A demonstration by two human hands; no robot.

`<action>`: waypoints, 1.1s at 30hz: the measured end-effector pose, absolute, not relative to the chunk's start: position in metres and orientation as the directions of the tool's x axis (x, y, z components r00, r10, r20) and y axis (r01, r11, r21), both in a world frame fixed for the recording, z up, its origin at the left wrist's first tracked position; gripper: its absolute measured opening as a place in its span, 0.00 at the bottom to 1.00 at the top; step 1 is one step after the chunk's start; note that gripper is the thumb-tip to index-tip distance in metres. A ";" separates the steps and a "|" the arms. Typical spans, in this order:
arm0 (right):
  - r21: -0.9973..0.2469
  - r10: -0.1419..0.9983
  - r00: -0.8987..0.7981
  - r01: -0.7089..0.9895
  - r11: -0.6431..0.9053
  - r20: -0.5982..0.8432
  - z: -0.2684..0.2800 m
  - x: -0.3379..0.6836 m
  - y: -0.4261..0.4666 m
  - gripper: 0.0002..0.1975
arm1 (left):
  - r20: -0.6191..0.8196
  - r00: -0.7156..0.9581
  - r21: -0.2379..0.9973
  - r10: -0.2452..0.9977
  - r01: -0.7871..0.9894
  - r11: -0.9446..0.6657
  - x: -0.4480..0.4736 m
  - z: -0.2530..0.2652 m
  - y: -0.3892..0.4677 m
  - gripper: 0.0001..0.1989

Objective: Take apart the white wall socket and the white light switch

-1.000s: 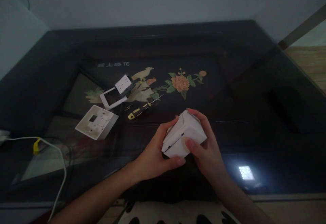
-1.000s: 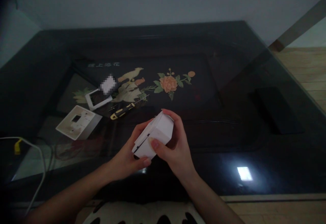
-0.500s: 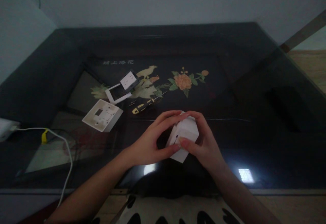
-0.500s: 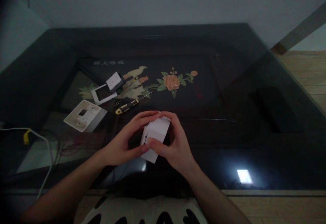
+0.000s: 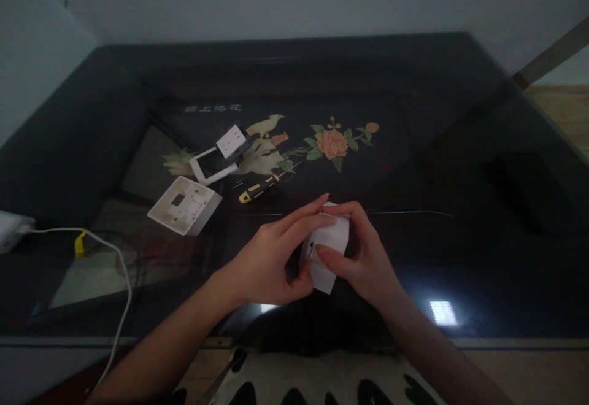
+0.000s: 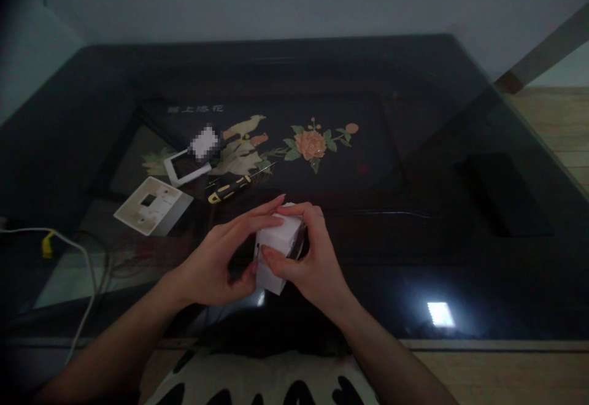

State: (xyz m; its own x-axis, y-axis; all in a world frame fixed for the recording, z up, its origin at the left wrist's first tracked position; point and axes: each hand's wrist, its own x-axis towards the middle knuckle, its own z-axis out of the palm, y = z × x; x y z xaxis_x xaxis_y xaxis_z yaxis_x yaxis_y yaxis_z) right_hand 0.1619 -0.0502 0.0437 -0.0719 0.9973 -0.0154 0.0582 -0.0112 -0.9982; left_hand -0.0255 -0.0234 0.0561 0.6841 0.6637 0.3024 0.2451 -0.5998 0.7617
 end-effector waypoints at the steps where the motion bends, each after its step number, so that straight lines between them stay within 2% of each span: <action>1: -0.998 0.998 -0.069 0.065 -0.008 -0.013 0.044 0.161 -0.051 0.20 | 0.294 0.687 0.758 0.664 0.255 -0.600 -0.026 0.057 -0.024 0.38; 8: -0.985 0.999 -0.035 0.170 0.033 0.027 0.045 0.157 -0.051 0.18 | 0.280 0.680 0.729 0.678 0.310 -0.611 -0.021 0.059 -0.029 0.35; 14: -0.985 1.000 -0.003 0.170 0.017 0.016 0.043 0.157 -0.049 0.18 | 0.325 0.674 0.665 0.663 0.336 -0.667 -0.016 0.055 -0.030 0.36; 18: -0.987 1.000 0.014 0.162 0.006 0.008 0.043 0.156 -0.049 0.18 | 0.287 0.673 0.683 0.681 0.355 -0.639 -0.017 0.056 -0.028 0.35; 25: -0.989 0.999 0.038 0.147 -0.031 -0.025 0.043 0.154 -0.047 0.17 | 0.304 0.613 0.711 0.729 0.363 -0.602 -0.013 0.057 -0.031 0.30; 29: -0.988 0.998 0.057 0.150 -0.041 -0.033 0.043 0.153 -0.046 0.18 | 0.330 0.552 0.687 0.765 0.416 -0.596 -0.008 0.060 -0.038 0.26; 33: -0.983 0.996 0.087 0.178 -0.037 -0.022 0.044 0.151 -0.047 0.18 | 0.304 0.504 0.694 0.808 0.464 -0.551 -0.004 0.064 -0.043 0.27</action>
